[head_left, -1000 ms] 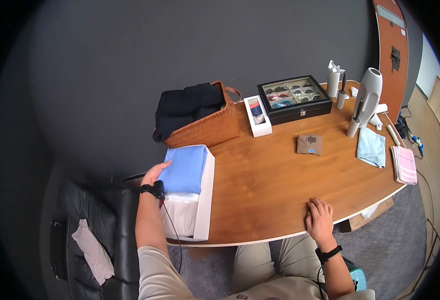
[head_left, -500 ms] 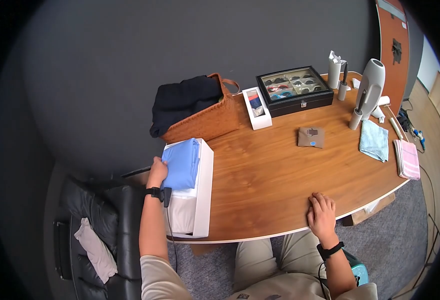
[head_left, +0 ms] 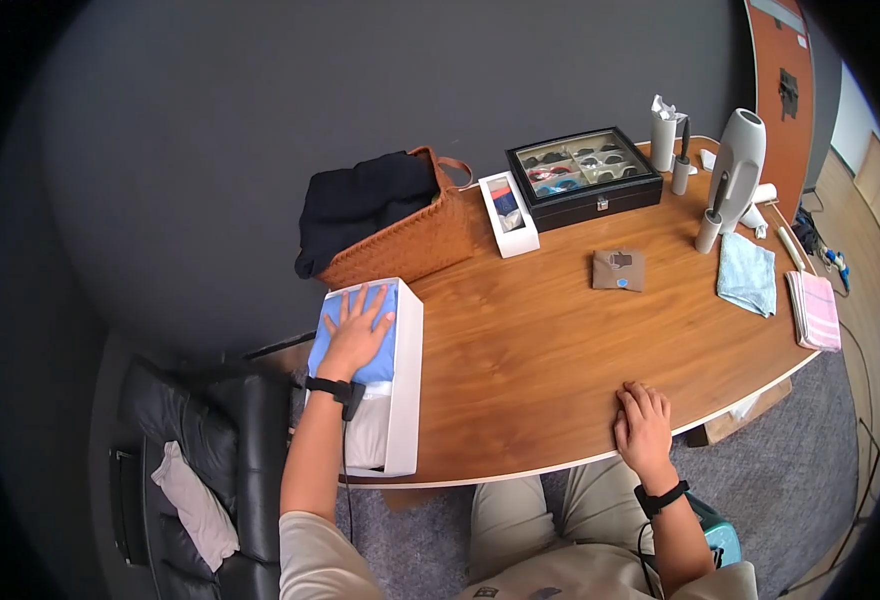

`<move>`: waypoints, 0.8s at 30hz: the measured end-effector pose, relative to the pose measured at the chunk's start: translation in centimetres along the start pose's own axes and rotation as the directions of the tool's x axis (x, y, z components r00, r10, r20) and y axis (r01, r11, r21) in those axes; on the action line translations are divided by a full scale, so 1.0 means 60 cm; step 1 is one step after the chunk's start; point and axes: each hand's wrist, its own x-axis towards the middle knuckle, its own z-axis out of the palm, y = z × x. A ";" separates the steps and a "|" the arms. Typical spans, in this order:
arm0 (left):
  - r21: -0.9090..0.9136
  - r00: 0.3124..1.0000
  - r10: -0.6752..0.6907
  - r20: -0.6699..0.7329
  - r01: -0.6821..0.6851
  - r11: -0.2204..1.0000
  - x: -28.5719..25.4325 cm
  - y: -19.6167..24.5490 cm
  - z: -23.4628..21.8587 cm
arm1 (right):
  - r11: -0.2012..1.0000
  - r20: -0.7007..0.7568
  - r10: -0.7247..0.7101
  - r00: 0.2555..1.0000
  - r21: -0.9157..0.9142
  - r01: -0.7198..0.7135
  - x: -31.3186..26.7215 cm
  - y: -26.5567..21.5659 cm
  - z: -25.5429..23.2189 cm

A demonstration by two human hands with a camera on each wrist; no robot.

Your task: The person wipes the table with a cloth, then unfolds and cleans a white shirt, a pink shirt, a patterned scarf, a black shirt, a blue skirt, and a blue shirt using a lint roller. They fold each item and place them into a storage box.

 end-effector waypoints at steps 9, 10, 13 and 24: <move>0.046 0.997 -0.077 -0.029 0.078 0.996 -0.004 0.005 0.087 | 1.000 -0.028 0.003 1.000 0.005 -0.003 -0.002 -0.003 0.000; 0.049 0.997 -0.075 -0.030 0.077 0.996 -0.003 0.003 0.089 | 1.000 -0.029 0.005 1.000 0.007 -0.004 -0.003 -0.004 -0.001; 0.018 0.995 -0.095 0.002 0.095 0.995 0.002 0.004 0.085 | 1.000 -0.047 -0.003 0.999 0.023 0.004 -0.004 -0.004 -0.006; -0.071 0.982 -0.188 0.019 0.189 0.979 -0.023 0.009 0.006 | 0.999 -0.050 0.004 0.999 0.046 -0.002 -0.021 0.012 -0.013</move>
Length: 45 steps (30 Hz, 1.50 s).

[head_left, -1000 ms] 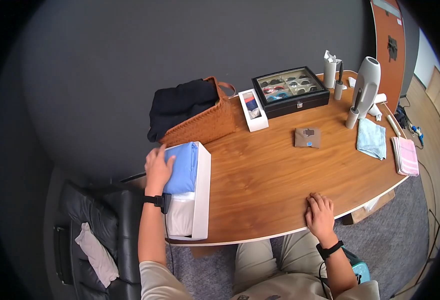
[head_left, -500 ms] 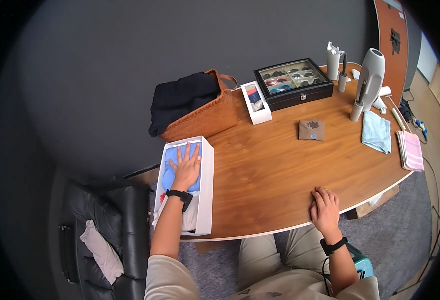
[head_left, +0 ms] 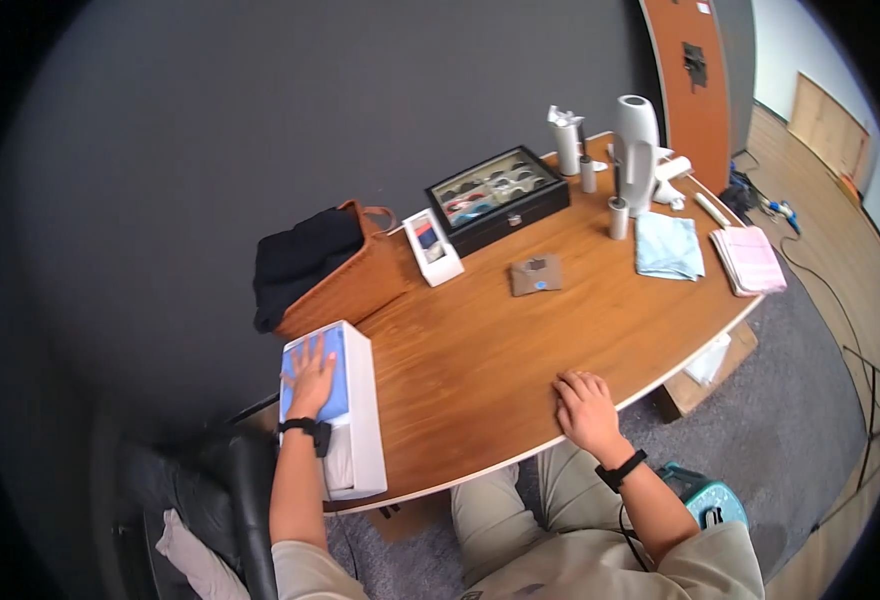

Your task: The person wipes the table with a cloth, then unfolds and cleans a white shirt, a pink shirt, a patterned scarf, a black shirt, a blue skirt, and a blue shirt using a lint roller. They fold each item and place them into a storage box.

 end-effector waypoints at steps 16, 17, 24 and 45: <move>-0.082 0.978 -0.204 0.035 0.206 0.975 0.022 -0.030 0.073 | 0.999 0.267 0.041 0.963 -0.031 -0.034 0.140 0.011 0.006; -0.066 0.976 -0.216 0.043 0.218 0.974 0.024 -0.029 0.071 | 1.000 0.235 0.006 0.972 -0.025 0.000 0.185 0.018 0.011; -0.007 0.975 -0.218 0.028 0.219 0.976 -0.001 -0.008 0.000 | 0.954 0.111 -0.044 0.993 -0.290 0.075 0.359 0.129 0.132; -0.826 0.971 0.110 0.210 0.237 -0.511 -0.453 0.223 0.122 | -0.430 0.720 -0.509 0.472 0.263 -0.864 0.111 -0.208 0.070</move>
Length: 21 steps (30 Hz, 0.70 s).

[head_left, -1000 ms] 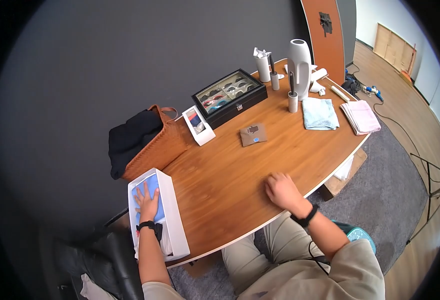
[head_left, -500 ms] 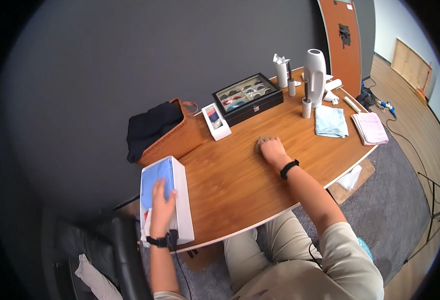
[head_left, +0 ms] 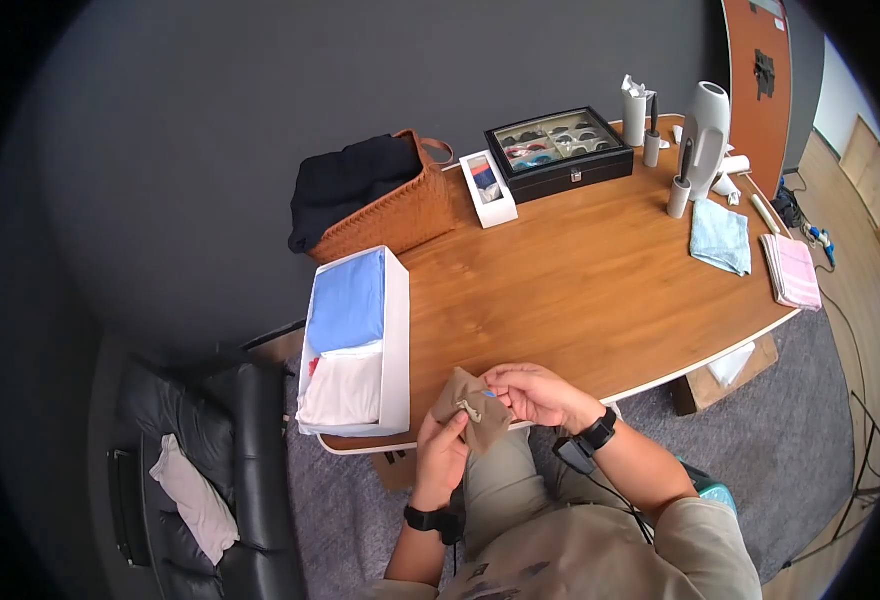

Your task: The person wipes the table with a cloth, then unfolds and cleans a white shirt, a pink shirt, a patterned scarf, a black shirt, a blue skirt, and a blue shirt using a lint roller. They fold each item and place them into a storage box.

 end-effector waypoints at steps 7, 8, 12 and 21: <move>0.058 0.991 0.062 -0.117 -0.056 0.997 -0.007 -0.006 -0.020 | 0.984 -0.192 -0.024 0.981 -0.178 -0.010 -0.021 0.026 -0.001; 0.063 0.994 0.039 -0.102 -0.033 0.997 -0.010 -0.009 -0.016 | 0.914 -0.155 -0.100 0.983 -0.405 0.029 -0.021 0.036 -0.016; 0.068 0.995 -0.058 -0.080 0.063 0.996 -0.012 -0.002 -0.012 | 0.846 -0.051 -0.130 0.990 -0.526 0.084 -0.031 0.031 -0.007; 0.274 0.998 0.036 -0.058 -0.019 0.962 -0.017 -0.011 -0.036 | 0.799 -0.061 -0.168 0.984 -0.593 0.099 -0.036 0.015 0.016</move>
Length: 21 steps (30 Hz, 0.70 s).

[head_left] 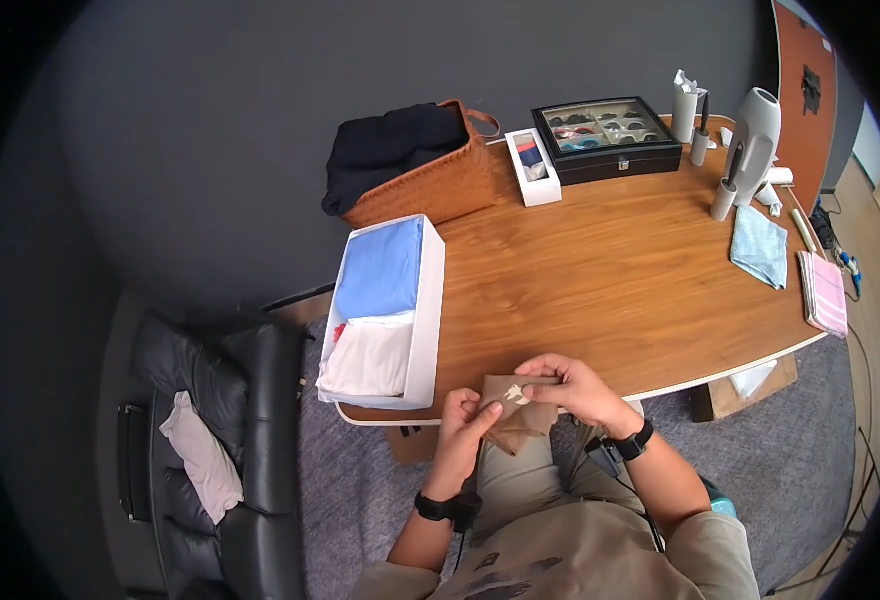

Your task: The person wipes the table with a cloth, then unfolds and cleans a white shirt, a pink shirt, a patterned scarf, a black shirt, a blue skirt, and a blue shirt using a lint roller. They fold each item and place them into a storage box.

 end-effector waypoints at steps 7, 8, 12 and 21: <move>0.421 0.853 0.461 -0.243 -0.335 0.843 0.046 0.159 -0.070 | 0.978 -0.173 -0.055 0.983 0.189 0.088 -0.003 -0.003 0.008; 0.335 0.845 0.470 -0.257 -0.378 0.863 0.071 0.183 -0.111 | 0.978 -0.173 -0.058 0.983 0.189 0.091 -0.005 0.000 0.003; 0.344 0.902 0.278 -0.331 -0.159 0.926 0.159 0.248 -0.211 | 0.971 -0.208 -0.039 0.977 0.222 0.086 -0.015 0.009 -0.014; 0.905 0.914 0.217 0.342 -0.259 -0.336 0.153 0.272 -0.155 | 0.970 -0.258 -0.022 0.966 0.229 0.083 -0.034 0.029 -0.040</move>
